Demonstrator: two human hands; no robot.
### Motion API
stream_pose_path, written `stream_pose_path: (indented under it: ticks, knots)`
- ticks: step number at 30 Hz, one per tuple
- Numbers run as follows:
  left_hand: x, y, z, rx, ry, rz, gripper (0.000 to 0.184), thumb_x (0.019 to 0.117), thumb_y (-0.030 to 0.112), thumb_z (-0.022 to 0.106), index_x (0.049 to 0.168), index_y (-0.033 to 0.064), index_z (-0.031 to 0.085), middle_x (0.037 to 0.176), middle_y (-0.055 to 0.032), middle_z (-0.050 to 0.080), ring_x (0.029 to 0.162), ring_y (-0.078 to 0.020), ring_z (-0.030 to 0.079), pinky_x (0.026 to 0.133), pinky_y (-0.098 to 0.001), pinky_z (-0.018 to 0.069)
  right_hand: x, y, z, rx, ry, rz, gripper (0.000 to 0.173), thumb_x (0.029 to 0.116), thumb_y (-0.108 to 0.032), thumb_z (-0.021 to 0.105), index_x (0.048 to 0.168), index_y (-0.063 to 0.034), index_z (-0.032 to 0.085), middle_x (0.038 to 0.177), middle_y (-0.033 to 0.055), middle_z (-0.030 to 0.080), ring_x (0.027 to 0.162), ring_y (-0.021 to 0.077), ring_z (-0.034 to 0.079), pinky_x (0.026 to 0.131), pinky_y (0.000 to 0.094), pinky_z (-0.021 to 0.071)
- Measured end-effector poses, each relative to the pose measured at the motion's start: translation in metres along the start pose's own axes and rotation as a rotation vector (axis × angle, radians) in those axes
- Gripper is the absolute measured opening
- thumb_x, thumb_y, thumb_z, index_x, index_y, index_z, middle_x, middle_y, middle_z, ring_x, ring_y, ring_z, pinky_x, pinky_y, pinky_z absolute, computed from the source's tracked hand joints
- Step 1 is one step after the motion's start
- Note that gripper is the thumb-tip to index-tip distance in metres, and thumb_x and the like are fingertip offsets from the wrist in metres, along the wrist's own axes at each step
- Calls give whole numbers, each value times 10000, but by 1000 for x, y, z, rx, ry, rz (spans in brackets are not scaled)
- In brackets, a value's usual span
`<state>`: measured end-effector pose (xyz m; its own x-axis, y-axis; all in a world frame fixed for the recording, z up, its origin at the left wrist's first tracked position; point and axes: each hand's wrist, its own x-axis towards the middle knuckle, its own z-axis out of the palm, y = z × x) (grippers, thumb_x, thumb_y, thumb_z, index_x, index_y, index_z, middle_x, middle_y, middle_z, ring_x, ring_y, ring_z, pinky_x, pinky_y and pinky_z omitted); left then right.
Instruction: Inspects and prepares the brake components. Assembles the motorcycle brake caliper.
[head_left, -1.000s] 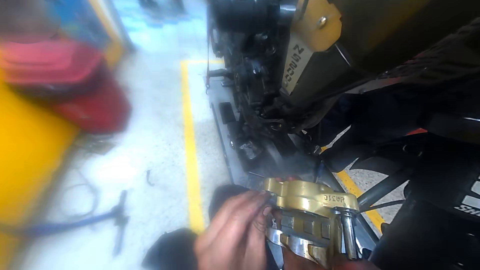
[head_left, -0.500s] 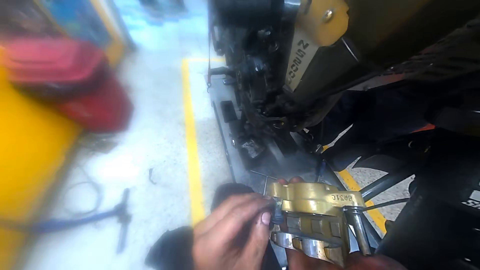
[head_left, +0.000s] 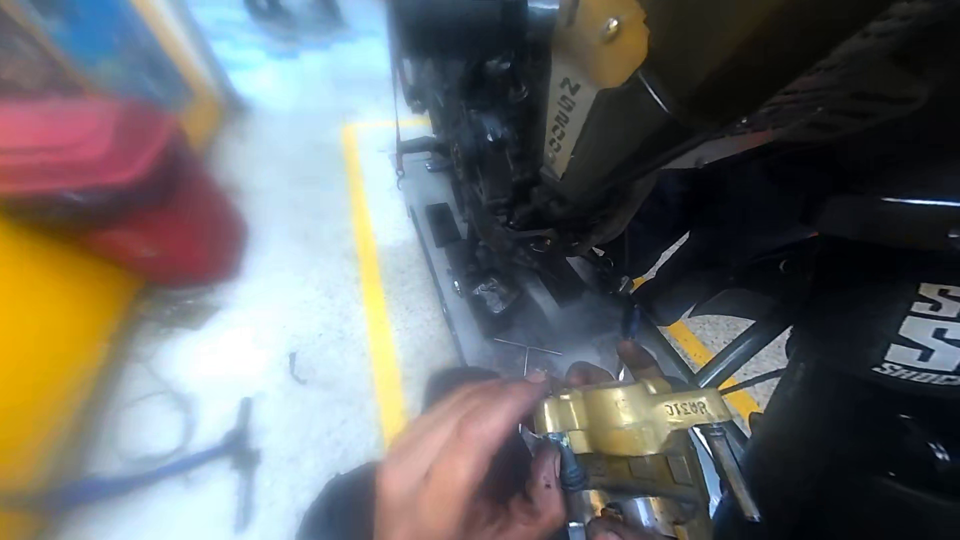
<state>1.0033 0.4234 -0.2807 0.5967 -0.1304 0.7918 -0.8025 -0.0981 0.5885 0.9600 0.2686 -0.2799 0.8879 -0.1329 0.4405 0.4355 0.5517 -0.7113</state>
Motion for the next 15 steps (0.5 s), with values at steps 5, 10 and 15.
stream_pose_path:
  ticks: [5, 10, 15]
  knots:
    - [0, 6, 1, 45, -42, 87, 409, 888, 176, 783, 1243, 113, 590, 1054, -49, 762, 971, -179, 753, 842, -319, 656, -29, 6, 16, -75, 248, -30, 635, 802, -91, 824, 1372, -32, 552, 1249, 89, 704, 1207, 185, 658, 1041, 351, 542]
    - [-4, 14, -2, 75, -150, 124, 429, 900, 183, 773, 1260, 134, 546, 1106, -30, 740, 1027, -149, 733, 869, -291, 640, -50, 28, 12, -94, 332, -214, 708, 839, -94, 814, 1460, -85, 475, 1408, 161, 614, 1325, 301, 581, 1101, 448, 500]
    - [1, 34, -10, 142, -218, 143, 429, 903, 159, 753, 1266, 81, 537, 1110, -59, 738, 1039, -134, 724, 882, -271, 620, -58, 18, 12, -154, 262, -251, 485, 878, -127, 798, 1328, -161, 621, 1262, -10, 708, 1183, 112, 662, 1039, 324, 546]
